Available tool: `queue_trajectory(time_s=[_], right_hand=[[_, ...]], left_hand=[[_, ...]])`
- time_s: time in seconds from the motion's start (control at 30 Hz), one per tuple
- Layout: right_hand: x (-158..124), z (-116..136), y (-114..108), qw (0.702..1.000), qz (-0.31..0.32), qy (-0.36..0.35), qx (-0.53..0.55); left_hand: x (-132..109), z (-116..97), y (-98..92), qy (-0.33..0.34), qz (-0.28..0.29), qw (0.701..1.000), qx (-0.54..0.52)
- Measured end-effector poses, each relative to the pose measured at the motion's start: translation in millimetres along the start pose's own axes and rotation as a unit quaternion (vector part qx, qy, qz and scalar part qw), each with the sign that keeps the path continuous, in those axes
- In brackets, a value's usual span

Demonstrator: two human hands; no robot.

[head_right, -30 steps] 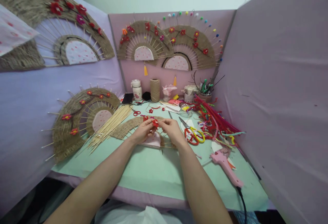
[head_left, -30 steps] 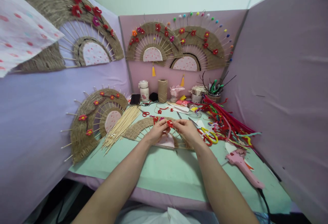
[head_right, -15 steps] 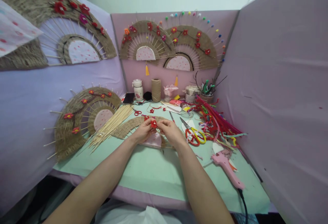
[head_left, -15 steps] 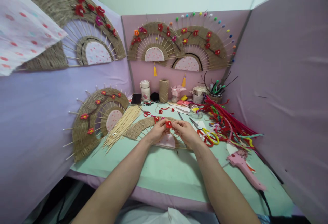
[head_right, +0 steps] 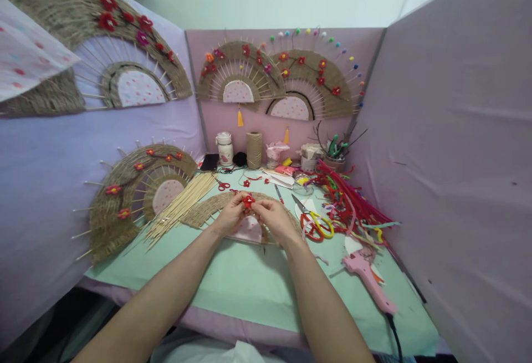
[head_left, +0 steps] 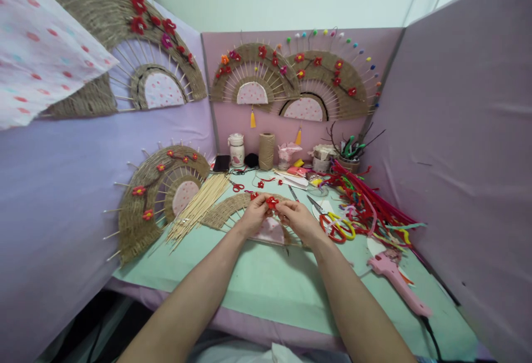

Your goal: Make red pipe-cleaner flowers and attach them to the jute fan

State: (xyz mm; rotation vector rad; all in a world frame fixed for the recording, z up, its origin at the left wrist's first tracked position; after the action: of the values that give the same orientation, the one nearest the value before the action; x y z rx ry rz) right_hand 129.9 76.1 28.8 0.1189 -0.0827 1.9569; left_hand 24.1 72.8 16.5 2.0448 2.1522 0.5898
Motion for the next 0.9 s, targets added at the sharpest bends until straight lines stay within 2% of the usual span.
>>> queue_trajectory(time_s=[0.2, 0.43, 0.53, 0.63, 0.73, 0.9], right_hand=[[-1.0, -3.2, 1.1, 0.999, 0.019, 0.011, 0.032], [0.1, -9.1, 2.5, 0.996, 0.036, 0.046, 0.066], [2.9, -11.1, -5.3, 0.999, 0.012, 0.039, 0.032], [4.7, -7.1, -15.8, 0.999, -0.015, 0.013, 0.025], [2.1, -0.8, -19.7, 1.0, -0.002, 0.004, -0.001], [-4.2, 8.2, -21.1, 0.994, 0.021, 0.003, -0.109]], left_hand=[[1.8, 6.4, -1.6, 0.008, 0.032, 0.999, 0.032], [2.8, 10.5, -3.1, 0.006, 0.037, 0.998, 0.043], [0.8, 4.7, -1.8, 0.026, 0.042, 0.995, 0.088], [-4.0, 0.2, 4.0, 0.034, 0.079, 0.983, 0.161], [-9.0, 0.3, 10.1, 0.025, 0.128, 0.963, 0.235], [-12.3, 1.8, 13.0, 0.02, 0.166, 0.94, 0.297]])
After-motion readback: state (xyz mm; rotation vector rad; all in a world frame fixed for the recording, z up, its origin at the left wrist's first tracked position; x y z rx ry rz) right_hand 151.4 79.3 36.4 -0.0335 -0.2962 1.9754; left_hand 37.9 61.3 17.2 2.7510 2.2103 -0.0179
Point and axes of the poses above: each hand's wrist, its own x-axis towards the middle knuckle, its own y-axis out of the palm, z = x × y, the point moved 7 cm from there along x, towards the middle knuckle, and after that the axes turned 7 degrees about -z, right-handed, at the moved point
